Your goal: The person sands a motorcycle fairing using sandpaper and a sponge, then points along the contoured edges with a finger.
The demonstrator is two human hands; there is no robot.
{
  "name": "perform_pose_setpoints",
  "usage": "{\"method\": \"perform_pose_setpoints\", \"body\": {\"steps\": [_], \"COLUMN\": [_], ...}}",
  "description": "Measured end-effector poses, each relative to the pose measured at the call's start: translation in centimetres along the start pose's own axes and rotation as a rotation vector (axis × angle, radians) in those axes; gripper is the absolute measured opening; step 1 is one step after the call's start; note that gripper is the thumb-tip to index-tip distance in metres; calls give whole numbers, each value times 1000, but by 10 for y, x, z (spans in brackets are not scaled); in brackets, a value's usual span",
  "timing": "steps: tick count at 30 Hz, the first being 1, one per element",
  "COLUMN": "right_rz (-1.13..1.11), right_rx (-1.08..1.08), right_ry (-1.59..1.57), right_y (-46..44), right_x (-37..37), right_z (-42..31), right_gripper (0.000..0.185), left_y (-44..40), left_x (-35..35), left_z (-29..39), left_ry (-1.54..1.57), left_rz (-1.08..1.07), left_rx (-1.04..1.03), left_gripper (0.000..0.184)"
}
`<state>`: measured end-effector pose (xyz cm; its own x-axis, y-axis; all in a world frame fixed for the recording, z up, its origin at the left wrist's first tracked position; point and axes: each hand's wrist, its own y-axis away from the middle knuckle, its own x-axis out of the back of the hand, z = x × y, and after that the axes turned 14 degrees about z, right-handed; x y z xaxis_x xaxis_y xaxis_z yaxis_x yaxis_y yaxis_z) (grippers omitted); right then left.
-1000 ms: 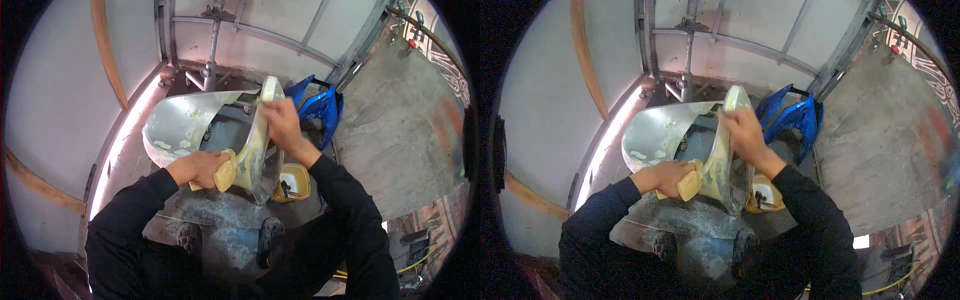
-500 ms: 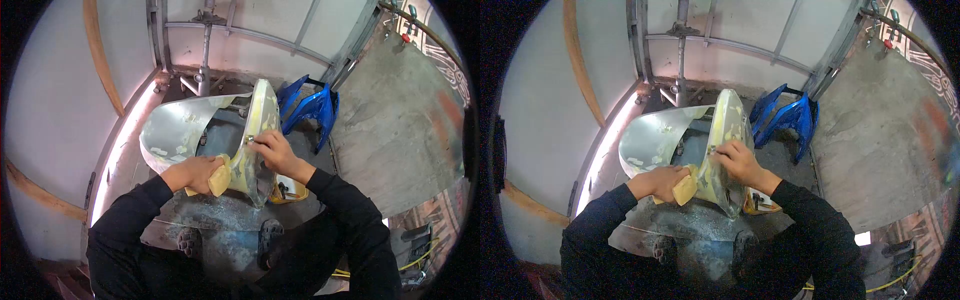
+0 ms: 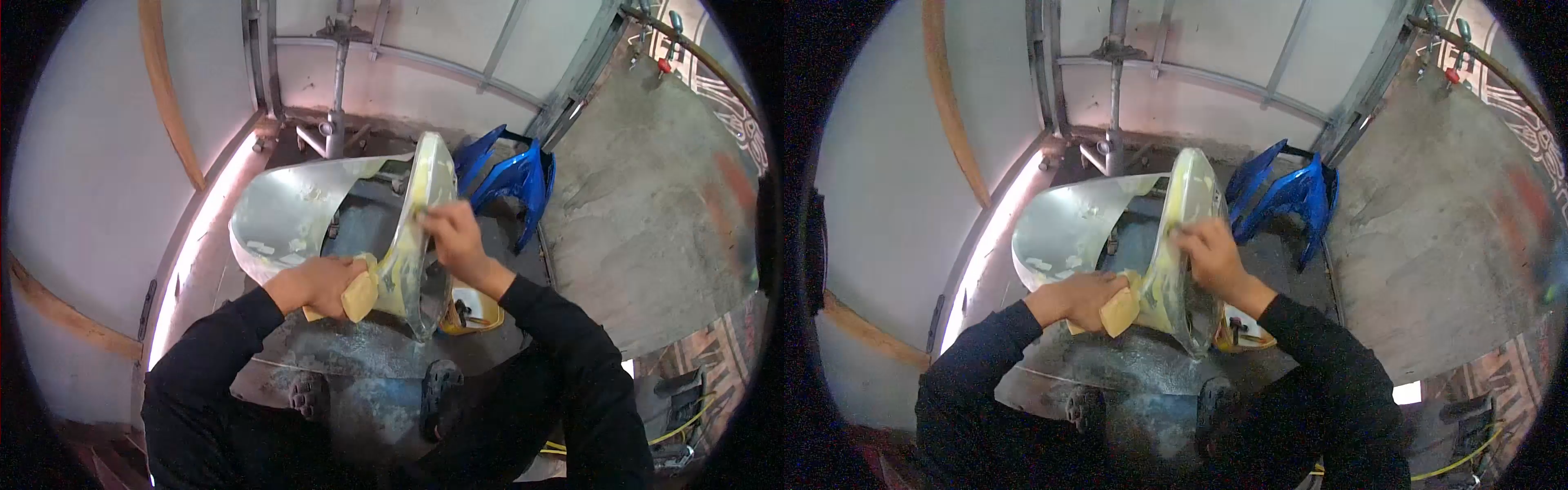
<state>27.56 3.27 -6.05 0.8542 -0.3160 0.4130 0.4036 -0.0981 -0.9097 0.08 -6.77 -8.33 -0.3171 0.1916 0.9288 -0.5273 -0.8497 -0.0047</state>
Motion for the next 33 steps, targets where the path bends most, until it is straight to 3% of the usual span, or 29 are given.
{"method": "perform_pose_setpoints", "body": {"steps": [1,5,8,9,13,16,18,20,24,29,32,33], "right_rz": [-75,62,-72,-113,3,-120,-45,77,-210,-9,-217,-199], "right_rx": [33,-49,105,131,-27,154,128,-75,207,34,209,169], "right_ry": [-35,98,64,11,170,-38,51,135,19,169,-7,13], "right_y": [3,-35,-4,-1,-40,-5,-22,-43,-15,-43,-12,-19], "right_x": [5,-5,2,6,-1,7,2,-3,10,-5,0,0], "right_z": [-3,11,-1,-11,1,-12,6,10,-15,-6,-15,-6], "right_gripper": [33,30,31,32,30,31,31,33,33,34,32,33], "left_y": [-2,-5,-2,-2,-4,-1,-1,-3,-3,-2,-3,-4], "left_x": [-4,-5,1,-20,-3,-1,-8,-6,-8,-12,-3,-5], "left_z": [-1,-4,1,-15,-2,-1,-8,-4,-5,-1,-3,-5], "left_ry": [-28,14,-8,-35,6,38,1,41,-24,21,16,22], "left_rz": [23,1,-15,115,11,0,45,16,14,-15,20,28], "left_rx": [0,9,18,-54,23,36,7,17,11,52,29,18], "left_gripper": [70,73,73,75,78,74,76,76,78,78,78,77]}}
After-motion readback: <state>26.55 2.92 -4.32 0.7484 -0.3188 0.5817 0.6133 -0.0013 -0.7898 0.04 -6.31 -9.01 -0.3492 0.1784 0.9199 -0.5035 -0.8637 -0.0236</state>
